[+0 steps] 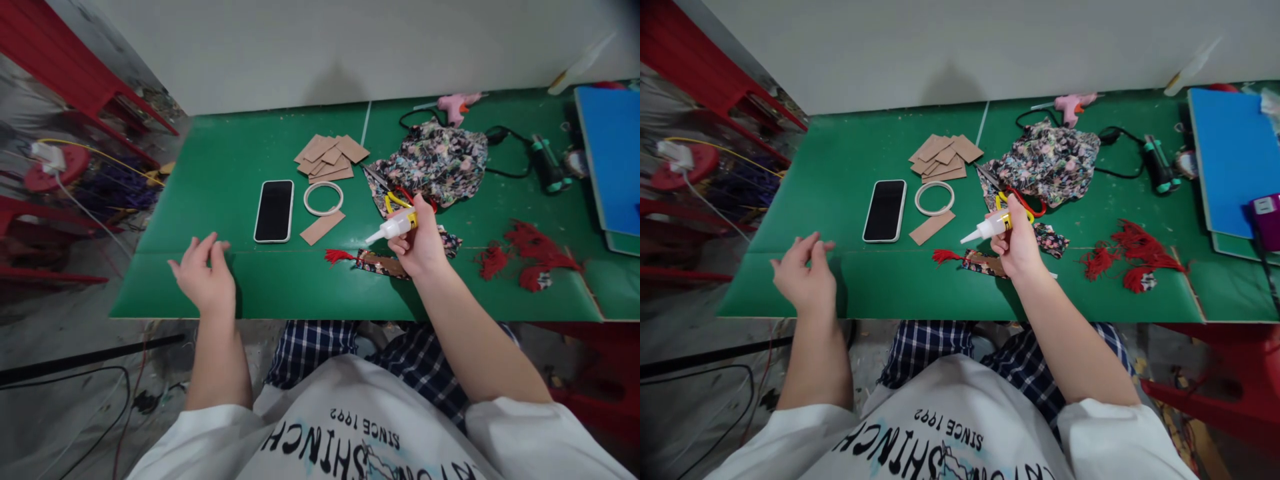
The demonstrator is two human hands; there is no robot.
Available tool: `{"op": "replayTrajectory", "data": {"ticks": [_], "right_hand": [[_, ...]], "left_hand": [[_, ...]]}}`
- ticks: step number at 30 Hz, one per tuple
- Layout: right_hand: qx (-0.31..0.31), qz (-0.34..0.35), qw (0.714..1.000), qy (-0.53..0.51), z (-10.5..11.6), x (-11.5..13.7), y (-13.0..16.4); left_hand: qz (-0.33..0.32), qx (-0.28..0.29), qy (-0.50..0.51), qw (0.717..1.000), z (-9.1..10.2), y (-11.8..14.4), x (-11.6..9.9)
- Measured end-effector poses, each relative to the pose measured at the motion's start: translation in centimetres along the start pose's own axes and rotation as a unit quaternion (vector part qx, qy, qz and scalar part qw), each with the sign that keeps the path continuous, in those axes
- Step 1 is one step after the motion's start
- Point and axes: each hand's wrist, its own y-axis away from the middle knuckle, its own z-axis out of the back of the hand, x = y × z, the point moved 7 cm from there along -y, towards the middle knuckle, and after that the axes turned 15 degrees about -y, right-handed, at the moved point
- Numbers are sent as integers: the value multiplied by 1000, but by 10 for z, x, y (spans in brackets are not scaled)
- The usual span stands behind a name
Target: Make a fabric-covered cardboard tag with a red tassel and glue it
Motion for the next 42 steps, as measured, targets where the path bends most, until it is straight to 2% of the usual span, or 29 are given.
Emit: {"op": "replayTrajectory", "data": {"ticks": [5, 8, 10, 16, 21, 25, 29, 32, 35, 39, 42], "right_hand": [[-4, 1, 1000, -1, 1, 1, 0], [-2, 2, 1000, -4, 1, 2, 0], [3, 7, 1000, 0, 0, 3, -1], [4, -3, 1000, -4, -1, 2, 0], [18, -5, 1000, -2, -2, 1, -1], [24, 17, 999, 20, -2, 3, 0], [21, 83, 994, 75, -4, 13, 5], [12, 171, 967, 191, -10, 26, 18], [17, 241, 912, 331, -21, 34, 32], [41, 282, 850, 443, -34, 33, 45], [43, 296, 829, 472, -37, 35, 50]], "left_hand": [[-9, 78, 5, 997, -18, -5, 15], [5, 62, 26, 998, -19, -5, 18], [-7, 39, 32, 999, -16, -4, 12], [-19, -5, 71, 997, -6, 3, -15], [-61, -37, 86, 994, 6, 12, -49], [-103, -17, 100, 989, 6, 23, -81], [-173, 43, 146, 973, -3, 41, -120], [-253, 84, 179, 947, -7, 58, -156], [-305, 144, 208, 918, -12, 73, -189], [-294, 163, 203, 920, -18, 82, -212], [-293, 155, 220, 918, -18, 84, -220]]}}
